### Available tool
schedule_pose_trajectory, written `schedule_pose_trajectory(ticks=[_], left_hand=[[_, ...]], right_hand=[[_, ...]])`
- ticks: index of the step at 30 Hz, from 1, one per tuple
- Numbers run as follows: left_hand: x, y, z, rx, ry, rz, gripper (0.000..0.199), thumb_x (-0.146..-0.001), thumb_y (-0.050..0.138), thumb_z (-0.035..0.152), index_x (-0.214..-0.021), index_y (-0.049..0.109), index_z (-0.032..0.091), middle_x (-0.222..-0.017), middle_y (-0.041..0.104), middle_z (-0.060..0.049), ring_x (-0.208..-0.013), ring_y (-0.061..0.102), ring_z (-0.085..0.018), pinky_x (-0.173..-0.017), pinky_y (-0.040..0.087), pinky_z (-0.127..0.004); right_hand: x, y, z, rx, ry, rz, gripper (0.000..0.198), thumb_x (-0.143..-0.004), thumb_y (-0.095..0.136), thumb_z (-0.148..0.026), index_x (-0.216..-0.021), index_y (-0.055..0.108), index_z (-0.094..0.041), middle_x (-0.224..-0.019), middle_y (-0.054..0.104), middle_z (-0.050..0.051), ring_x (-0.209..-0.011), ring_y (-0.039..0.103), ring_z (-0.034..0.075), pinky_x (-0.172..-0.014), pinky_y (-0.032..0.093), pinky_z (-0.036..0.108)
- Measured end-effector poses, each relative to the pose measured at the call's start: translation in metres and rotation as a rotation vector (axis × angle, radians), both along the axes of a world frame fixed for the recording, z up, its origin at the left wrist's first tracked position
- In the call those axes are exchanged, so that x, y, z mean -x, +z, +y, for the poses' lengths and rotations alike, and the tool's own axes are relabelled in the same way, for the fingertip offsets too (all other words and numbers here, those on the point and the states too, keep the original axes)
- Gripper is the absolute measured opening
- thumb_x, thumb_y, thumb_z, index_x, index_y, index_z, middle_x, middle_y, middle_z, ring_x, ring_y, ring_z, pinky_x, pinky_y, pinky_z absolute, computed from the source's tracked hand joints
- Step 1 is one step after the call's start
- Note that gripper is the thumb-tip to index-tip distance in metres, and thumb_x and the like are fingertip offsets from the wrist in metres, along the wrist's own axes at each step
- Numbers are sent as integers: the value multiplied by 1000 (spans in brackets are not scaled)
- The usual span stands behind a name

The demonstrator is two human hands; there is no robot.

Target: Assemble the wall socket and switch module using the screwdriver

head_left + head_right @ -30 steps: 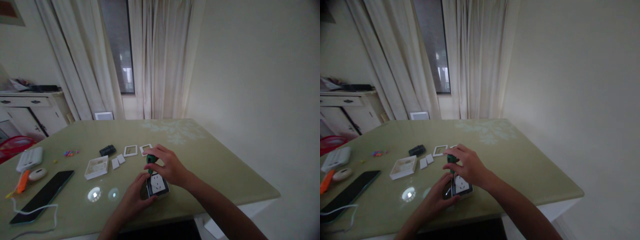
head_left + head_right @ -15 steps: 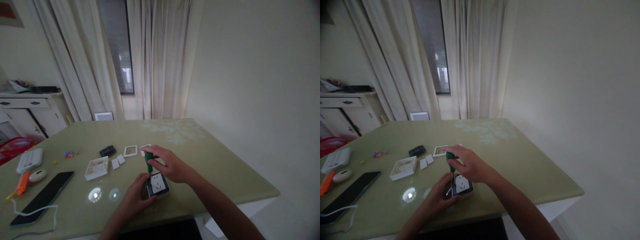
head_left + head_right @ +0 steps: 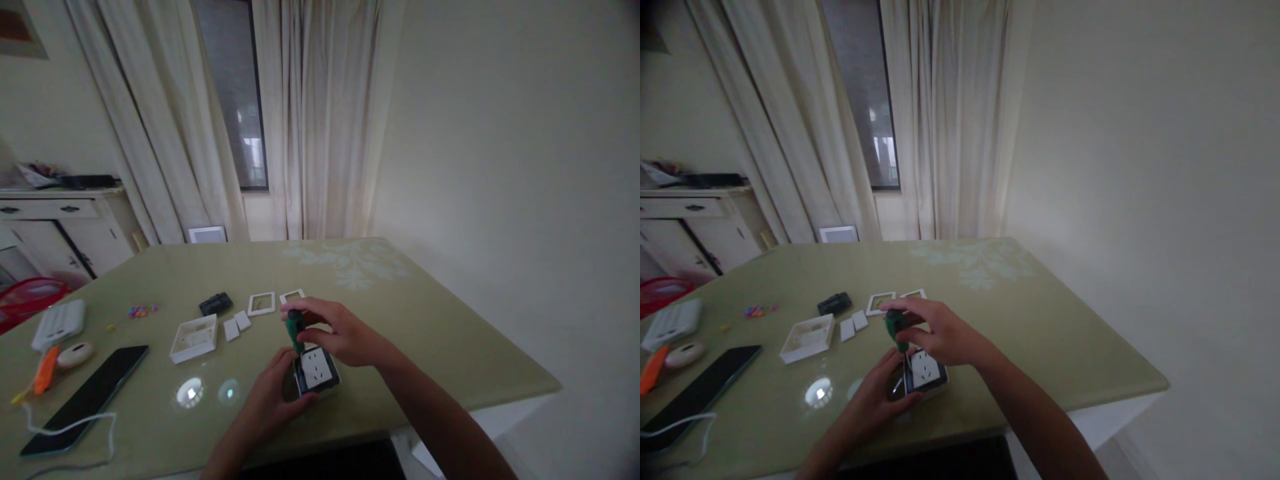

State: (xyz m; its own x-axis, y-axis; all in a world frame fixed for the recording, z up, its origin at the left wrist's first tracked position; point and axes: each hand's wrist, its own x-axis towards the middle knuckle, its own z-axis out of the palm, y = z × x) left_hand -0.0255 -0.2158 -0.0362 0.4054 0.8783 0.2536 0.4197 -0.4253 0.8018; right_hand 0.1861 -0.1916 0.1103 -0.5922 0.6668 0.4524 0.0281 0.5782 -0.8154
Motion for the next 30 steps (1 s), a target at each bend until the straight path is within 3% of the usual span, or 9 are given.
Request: schedule_pose_trajectory(ticks=[3, 6, 10, 12, 17, 20, 24, 27, 30], left_hand=[[0, 0, 0, 0, -11, -8, 52, -86, 82, 30, -136, 68, 27, -144, 68, -13, -133, 65, -37, -114, 54, -50], [1, 0, 1, 0, -14, -17, 53, -85, 83, 30, -136, 68, 27, -144, 68, -12, -134, 65, -37, -114, 54, -49], [2, -3, 2, 8, -11, -19, 57, -84, 83, 28, -138, 66, 27, -147, 66, -12, -135, 64, -36, -116, 52, -50], [3, -6, 3, 18, -7, -18, 58, -85, 83, 29, -140, 65, 28, -150, 65, -13, -138, 62, -37, -119, 50, -51], [4, -13, 8, 48, -7, 1, 68, -78, 90, 33, -141, 65, 25, -151, 63, -16, -143, 58, -42, -124, 45, -56], [4, -9, 8, 67, -45, 23, 70, -81, 88, 31, -146, 61, 26, -152, 62, -15, -143, 59, -39, -124, 46, -53], [9, 11, 13, 94, -144, 86, 73, -79, 93, 35, -145, 62, 26, -143, 69, -13, -131, 68, -35, -115, 55, -48], [15, 28, 40, 86, -211, 166, 76, -71, 100, 43, -138, 68, 27, -143, 71, -10, -129, 69, -34, -107, 60, -44], [15, 41, 92, 24, -116, 270, 56, -95, 80, 43, -147, 63, 28, -153, 65, -12, -139, 63, -32, -111, 58, -46]], right_hand=[[1, -2, -2, -14, -98, 41, 41, -88, 84, -12, -126, 75, -24, -118, 77, 4, -103, 76, 20, -96, 61, 34], [2, -4, -7, -36, -226, 79, 40, -83, 91, -17, -118, 73, -23, -107, 78, 3, -99, 75, 20, -93, 61, 34], [-5, -2, -6, 135, -98, 67, 35, -91, 85, -24, -122, 70, -23, -115, 79, 5, -106, 76, 22, -95, 61, 36], [-7, -1, -3, 190, -53, 32, 34, -89, 87, -31, -118, 74, -21, -109, 80, 5, -99, 78, 22, -91, 62, 36], [6, -9, -2, 119, -291, 97, 41, -71, 102, -37, -98, 76, -19, -88, 78, 1, -78, 72, 19, -75, 57, 31], [8, -15, 3, 165, -352, 249, 43, -64, 106, -36, -94, 79, -20, -84, 79, 2, -76, 73, 20, -75, 58, 32], [-21, -25, 38, 253, -464, 468, 43, -77, 97, -50, -103, 78, -22, -94, 80, 3, -84, 76, 22, -73, 59, 31], [-50, -42, 75, 359, -569, 581, 36, -84, 94, -45, -102, 74, -20, -95, 78, 2, -85, 76, 20, -75, 62, 31], [-70, -67, 100, 491, -641, 639, 25, -105, 75, -38, -113, 72, -16, -107, 75, 5, -88, 74, 19, -79, 65, 36]])
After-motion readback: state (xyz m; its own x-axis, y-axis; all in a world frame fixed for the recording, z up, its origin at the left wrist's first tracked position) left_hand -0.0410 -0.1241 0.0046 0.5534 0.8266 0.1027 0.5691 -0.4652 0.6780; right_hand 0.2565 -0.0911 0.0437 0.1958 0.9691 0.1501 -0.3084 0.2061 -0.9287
